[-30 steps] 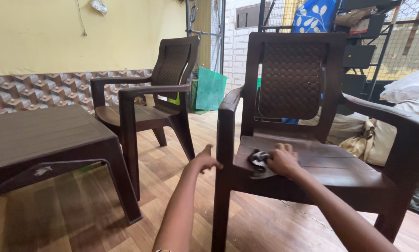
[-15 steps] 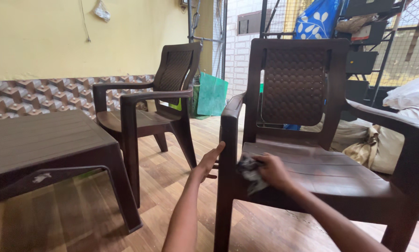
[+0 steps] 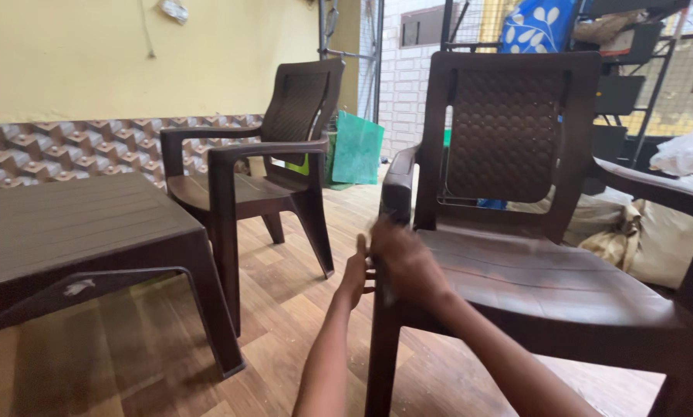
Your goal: The person wipes the backrest, seat, and armrests of a brown plastic chair using a dark cloth. The person moves the chair to access different sides and continues wiping the surfaces.
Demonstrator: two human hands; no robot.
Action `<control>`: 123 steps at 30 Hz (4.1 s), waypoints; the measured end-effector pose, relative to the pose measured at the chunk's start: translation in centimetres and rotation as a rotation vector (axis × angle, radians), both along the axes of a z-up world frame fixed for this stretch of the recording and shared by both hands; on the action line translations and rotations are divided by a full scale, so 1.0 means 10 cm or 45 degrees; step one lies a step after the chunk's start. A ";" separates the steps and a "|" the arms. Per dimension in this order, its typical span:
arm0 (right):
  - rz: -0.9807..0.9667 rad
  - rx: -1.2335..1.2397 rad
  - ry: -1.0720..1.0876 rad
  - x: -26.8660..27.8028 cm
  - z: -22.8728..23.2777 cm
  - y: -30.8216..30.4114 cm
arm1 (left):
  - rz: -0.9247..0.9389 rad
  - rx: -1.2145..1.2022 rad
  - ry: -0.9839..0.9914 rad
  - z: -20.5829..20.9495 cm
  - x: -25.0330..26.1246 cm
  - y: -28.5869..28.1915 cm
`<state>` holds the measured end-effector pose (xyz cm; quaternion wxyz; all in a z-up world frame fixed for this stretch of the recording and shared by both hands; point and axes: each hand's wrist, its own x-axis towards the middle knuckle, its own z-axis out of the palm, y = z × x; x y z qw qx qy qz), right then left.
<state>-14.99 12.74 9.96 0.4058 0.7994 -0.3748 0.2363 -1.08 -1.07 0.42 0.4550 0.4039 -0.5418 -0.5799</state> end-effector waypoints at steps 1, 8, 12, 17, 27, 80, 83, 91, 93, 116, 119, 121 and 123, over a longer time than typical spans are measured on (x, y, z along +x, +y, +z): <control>0.053 0.067 0.090 0.00 -0.14 0.03 | -0.020 0.004 0.033 -0.08 0.03 -0.06; 0.079 0.181 0.345 0.07 -0.36 -0.24 | 0.056 0.238 -0.162 -0.28 0.27 0.06; 0.212 -0.093 -0.017 0.02 0.03 -0.32 | 0.044 0.167 -0.170 -0.29 0.26 0.05; 0.125 -0.105 -0.211 0.03 0.16 -0.16 | 0.078 0.145 -0.254 -0.38 0.21 0.05; 0.211 0.308 0.334 -0.18 -0.61 0.02 | 0.097 0.184 -0.388 -0.50 0.25 -0.11; -0.630 1.119 -0.063 -2.60 -0.29 0.79 | -1.066 0.454 -2.083 0.59 -1.19 1.00; -0.523 1.025 -0.068 -2.34 -0.37 0.70 | -1.053 0.465 -2.089 0.63 -1.19 1.04; -0.477 0.846 0.037 -1.53 -0.46 0.52 | -0.997 0.513 -1.551 0.68 -1.03 0.93; -0.421 0.797 0.018 -1.46 -0.48 0.44 | -1.110 0.563 -1.294 0.70 -0.96 0.80; -0.081 0.893 -0.206 -1.43 -0.33 0.58 | -1.105 0.460 -0.991 0.75 -0.81 0.78; -0.021 0.916 -0.211 -1.39 -0.34 0.59 | -1.119 0.395 -0.797 0.71 -0.72 0.75; 0.102 0.854 -0.299 -1.39 -0.45 0.55 | -1.077 0.347 -0.656 0.67 -0.69 0.69; 0.273 0.737 -0.444 -1.40 -0.52 0.43 | -0.973 0.312 -0.542 0.64 -0.65 0.60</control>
